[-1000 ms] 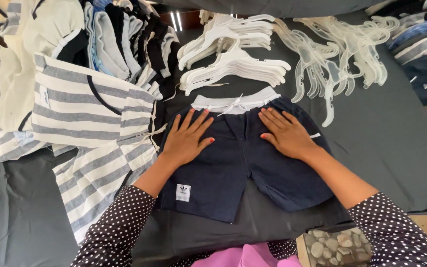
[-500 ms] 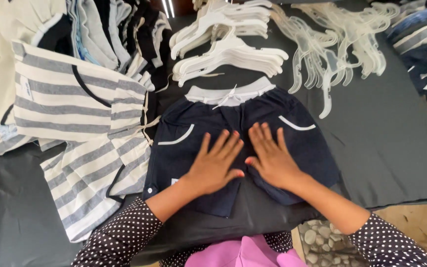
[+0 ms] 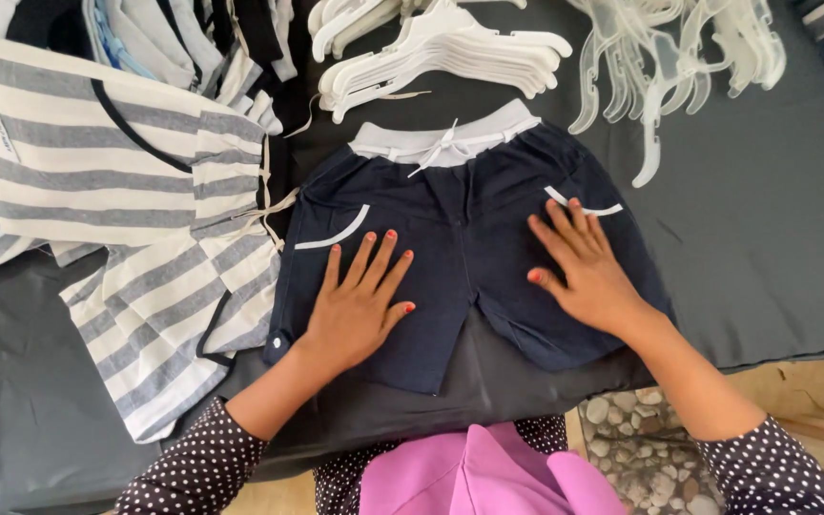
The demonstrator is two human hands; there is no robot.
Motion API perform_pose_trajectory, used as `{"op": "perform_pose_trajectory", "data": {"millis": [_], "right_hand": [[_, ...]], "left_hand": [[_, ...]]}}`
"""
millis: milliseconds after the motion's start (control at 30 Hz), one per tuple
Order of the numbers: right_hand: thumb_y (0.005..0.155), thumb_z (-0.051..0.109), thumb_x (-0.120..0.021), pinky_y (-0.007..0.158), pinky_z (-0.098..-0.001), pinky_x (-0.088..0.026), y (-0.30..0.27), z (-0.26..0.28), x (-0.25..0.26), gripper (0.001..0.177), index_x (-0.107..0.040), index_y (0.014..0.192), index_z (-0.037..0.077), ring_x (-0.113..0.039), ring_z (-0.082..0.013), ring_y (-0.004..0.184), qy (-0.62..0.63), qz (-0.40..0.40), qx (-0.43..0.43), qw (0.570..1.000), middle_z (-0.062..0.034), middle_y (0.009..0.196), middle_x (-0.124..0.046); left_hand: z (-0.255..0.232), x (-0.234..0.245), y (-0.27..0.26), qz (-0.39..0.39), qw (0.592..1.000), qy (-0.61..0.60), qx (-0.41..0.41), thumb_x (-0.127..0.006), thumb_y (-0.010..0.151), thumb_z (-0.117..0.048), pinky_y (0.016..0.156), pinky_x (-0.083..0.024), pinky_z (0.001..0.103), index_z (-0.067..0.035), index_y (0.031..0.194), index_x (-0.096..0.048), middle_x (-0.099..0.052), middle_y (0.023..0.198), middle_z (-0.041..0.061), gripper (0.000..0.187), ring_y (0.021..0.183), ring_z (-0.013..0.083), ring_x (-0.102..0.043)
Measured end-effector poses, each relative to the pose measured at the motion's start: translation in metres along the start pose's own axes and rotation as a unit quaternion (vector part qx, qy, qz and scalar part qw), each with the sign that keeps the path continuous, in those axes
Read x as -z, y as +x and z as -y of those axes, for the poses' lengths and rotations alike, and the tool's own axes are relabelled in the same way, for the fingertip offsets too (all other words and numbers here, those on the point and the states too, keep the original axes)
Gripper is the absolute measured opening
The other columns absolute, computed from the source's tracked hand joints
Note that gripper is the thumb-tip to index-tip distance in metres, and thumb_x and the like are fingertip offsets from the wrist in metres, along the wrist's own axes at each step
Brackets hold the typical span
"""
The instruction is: Folding shorts and putting them on plastic hangers.
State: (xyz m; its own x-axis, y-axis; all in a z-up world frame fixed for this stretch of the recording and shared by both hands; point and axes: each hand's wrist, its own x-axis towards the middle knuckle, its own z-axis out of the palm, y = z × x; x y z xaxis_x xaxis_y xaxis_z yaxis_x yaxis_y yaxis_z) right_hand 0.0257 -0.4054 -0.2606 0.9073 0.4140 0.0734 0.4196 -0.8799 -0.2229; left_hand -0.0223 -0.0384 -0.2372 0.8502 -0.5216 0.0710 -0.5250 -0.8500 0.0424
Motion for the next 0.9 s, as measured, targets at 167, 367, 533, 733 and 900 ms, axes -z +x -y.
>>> {"op": "perform_pose_trajectory", "data": {"millis": [167, 367, 533, 733, 900], "right_hand": [[0.065, 0.069, -0.083, 0.119, -0.0668, 0.001, -0.018, 0.063, 0.058, 0.128, -0.022, 0.164, 0.015, 0.001, -0.0468, 0.154, 0.210, 0.220, 0.153, 0.940, -0.0207, 0.171, -0.007], [0.079, 0.011, -0.082, 0.121, -0.0599, 0.001, -0.032, 0.055, 0.065, 0.090, -0.037, 0.157, 0.010, -0.006, -0.0378, 0.156, 0.166, 0.265, 0.171, 0.934, -0.0178, 0.170, -0.019], [0.096, 0.030, -0.059, 0.123, -0.0548, -0.017, -0.028, 0.037, 0.062, 0.052, -0.058, 0.144, 0.011, -0.036, -0.0331, 0.149, 0.336, 0.156, 0.152, 0.916, -0.0112, 0.152, -0.056], [0.102, 0.065, -0.015, 0.121, -0.0557, -0.015, -0.027, 0.019, 0.055, 0.082, -0.076, 0.126, 0.015, -0.038, -0.0343, 0.149, 0.393, 0.187, 0.168, 0.884, -0.0093, 0.141, -0.069], [0.099, 0.073, -0.004, 0.116, -0.0550, -0.027, -0.023, 0.041, 0.035, 0.095, -0.071, 0.134, 0.016, -0.040, -0.0358, 0.148, 0.356, 0.111, 0.113, 0.921, -0.0096, 0.149, -0.061]], "left_hand": [[-0.038, 0.015, -0.012, 0.003, 0.993, -0.091, -0.078, -0.041, 0.097, -0.069, 0.118, -0.006, 0.069, -0.021, 0.161, -0.033, -0.025, 0.169, 0.013, 0.081, 0.157, 0.0371, -0.015], [-0.043, 0.006, -0.019, -0.003, 0.989, -0.059, -0.133, -0.036, 0.076, -0.091, 0.118, 0.000, 0.074, -0.023, 0.163, -0.028, -0.018, 0.172, 0.011, 0.110, 0.158, 0.0344, -0.013], [-0.040, 0.013, -0.018, 0.003, 0.986, -0.068, -0.150, -0.039, 0.064, -0.097, 0.115, 0.001, 0.077, -0.022, 0.163, -0.027, -0.016, 0.172, 0.014, 0.125, 0.158, 0.0364, -0.012], [-0.037, 0.011, -0.019, 0.021, 0.982, -0.099, -0.159, -0.039, 0.074, -0.092, 0.113, 0.004, 0.078, -0.022, 0.163, -0.027, -0.014, 0.172, 0.015, 0.114, 0.158, 0.0375, -0.009], [-0.045, 0.008, -0.008, 0.037, 0.978, -0.146, -0.146, -0.033, 0.088, -0.081, 0.114, 0.000, 0.078, -0.022, 0.162, -0.029, -0.018, 0.171, 0.016, 0.095, 0.157, 0.0386, -0.010]]}}
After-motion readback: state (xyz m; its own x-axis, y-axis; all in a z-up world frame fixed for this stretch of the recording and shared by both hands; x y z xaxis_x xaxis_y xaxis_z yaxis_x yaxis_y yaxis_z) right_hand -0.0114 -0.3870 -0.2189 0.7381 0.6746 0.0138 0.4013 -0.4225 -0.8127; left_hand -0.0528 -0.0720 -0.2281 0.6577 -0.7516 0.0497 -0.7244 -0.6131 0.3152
